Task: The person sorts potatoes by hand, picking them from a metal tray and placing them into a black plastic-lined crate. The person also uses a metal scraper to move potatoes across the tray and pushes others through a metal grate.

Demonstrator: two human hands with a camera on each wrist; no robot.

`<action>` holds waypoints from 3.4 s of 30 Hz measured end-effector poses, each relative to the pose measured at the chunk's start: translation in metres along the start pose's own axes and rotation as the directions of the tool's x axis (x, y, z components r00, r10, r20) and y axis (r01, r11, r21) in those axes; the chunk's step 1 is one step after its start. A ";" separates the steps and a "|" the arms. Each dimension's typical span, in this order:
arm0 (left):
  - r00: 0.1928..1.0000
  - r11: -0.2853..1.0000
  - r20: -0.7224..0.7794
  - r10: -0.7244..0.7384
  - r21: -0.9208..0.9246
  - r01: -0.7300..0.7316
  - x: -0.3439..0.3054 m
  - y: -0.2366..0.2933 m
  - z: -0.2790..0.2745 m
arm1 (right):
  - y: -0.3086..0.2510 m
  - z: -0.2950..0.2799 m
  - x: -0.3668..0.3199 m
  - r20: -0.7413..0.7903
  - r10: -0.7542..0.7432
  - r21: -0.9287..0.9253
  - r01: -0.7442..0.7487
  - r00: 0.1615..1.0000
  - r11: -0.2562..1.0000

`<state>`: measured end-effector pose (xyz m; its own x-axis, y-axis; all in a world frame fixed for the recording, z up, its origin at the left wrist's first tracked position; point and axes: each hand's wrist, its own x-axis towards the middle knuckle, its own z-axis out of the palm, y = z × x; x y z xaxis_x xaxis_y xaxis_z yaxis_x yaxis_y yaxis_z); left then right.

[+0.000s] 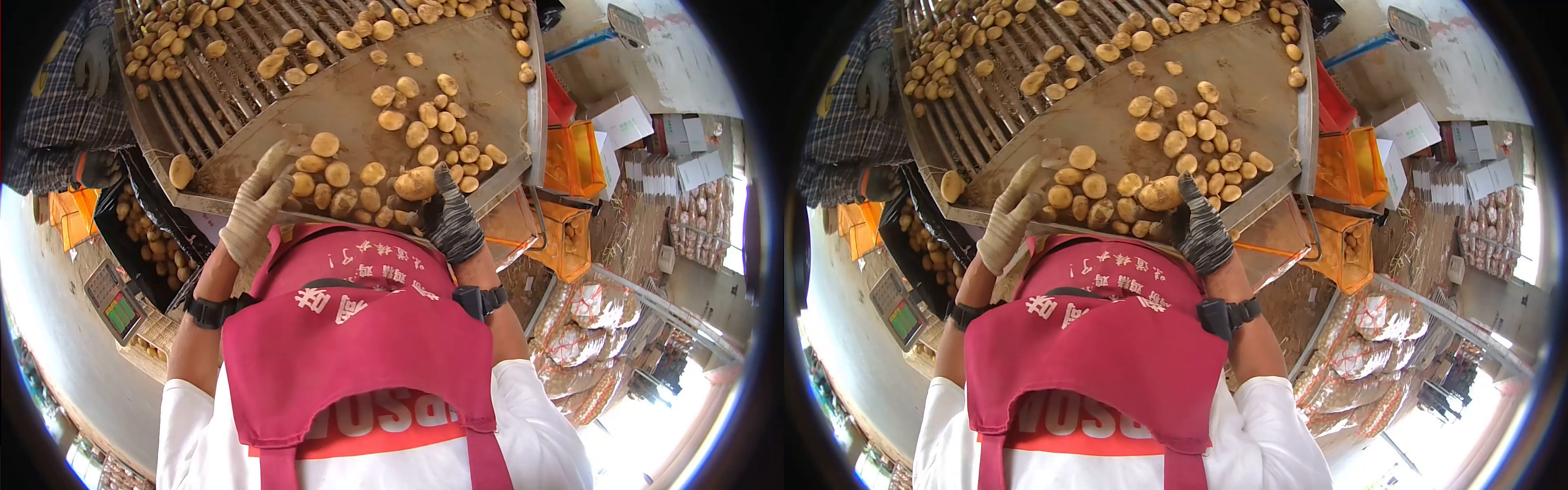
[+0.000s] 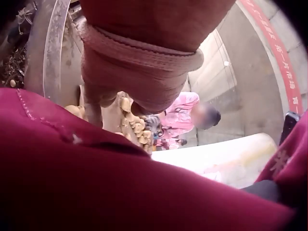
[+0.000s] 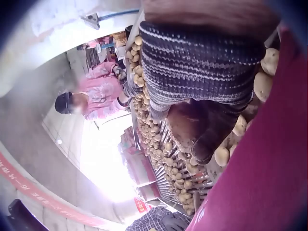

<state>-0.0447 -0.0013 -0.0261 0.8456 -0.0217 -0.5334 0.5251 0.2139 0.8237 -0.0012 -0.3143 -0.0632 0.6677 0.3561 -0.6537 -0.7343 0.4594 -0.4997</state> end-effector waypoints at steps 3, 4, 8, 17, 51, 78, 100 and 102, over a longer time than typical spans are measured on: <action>0.830 0.611 0.051 0.555 0.653 -0.448 0.054 -0.059 -0.037 | -0.006 -0.023 -0.002 -0.004 -0.014 0.146 0.015 1.000 0.989; 0.715 0.337 0.131 0.687 0.814 -0.473 0.063 -0.065 -0.046 | -0.011 -0.023 -0.010 0.021 -0.039 0.175 0.035 0.999 0.984; 0.866 0.369 -0.146 0.478 0.928 -0.047 0.050 -0.059 -0.027 | -0.024 -0.103 -0.022 -0.105 -0.064 0.371 0.099 0.992 0.923; 0.824 0.208 -0.172 0.540 0.976 0.067 0.068 -0.072 -0.034 | -0.167 -0.467 -0.141 -0.658 -0.562 0.003 0.748 0.501 0.664; 0.847 0.241 -0.444 0.293 0.891 0.384 0.065 -0.040 -0.008 | -0.058 -0.009 0.124 0.516 -0.325 -0.701 0.174 0.793 -0.691; 0.841 0.282 -0.429 0.329 0.895 0.346 0.064 -0.040 -0.011 | 0.007 0.134 0.144 0.564 0.153 -0.658 0.554 0.811 -0.510; 0.854 0.083 0.429 0.293 0.879 -0.470 0.071 -0.035 0.012 | -0.013 0.045 0.051 0.381 -0.144 -0.920 0.358 0.913 -0.162; 0.873 0.075 0.424 0.241 0.889 -0.452 0.075 -0.030 0.014 | -0.015 0.061 0.069 0.425 -0.066 -0.869 0.387 0.903 -0.307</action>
<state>0.0042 -0.0234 -0.0874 0.9054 -0.3817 -0.1860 -0.2576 -0.8420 0.4740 0.0629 -0.2473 -0.0663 0.7031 0.6370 -0.3159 0.3775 -0.7109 -0.5934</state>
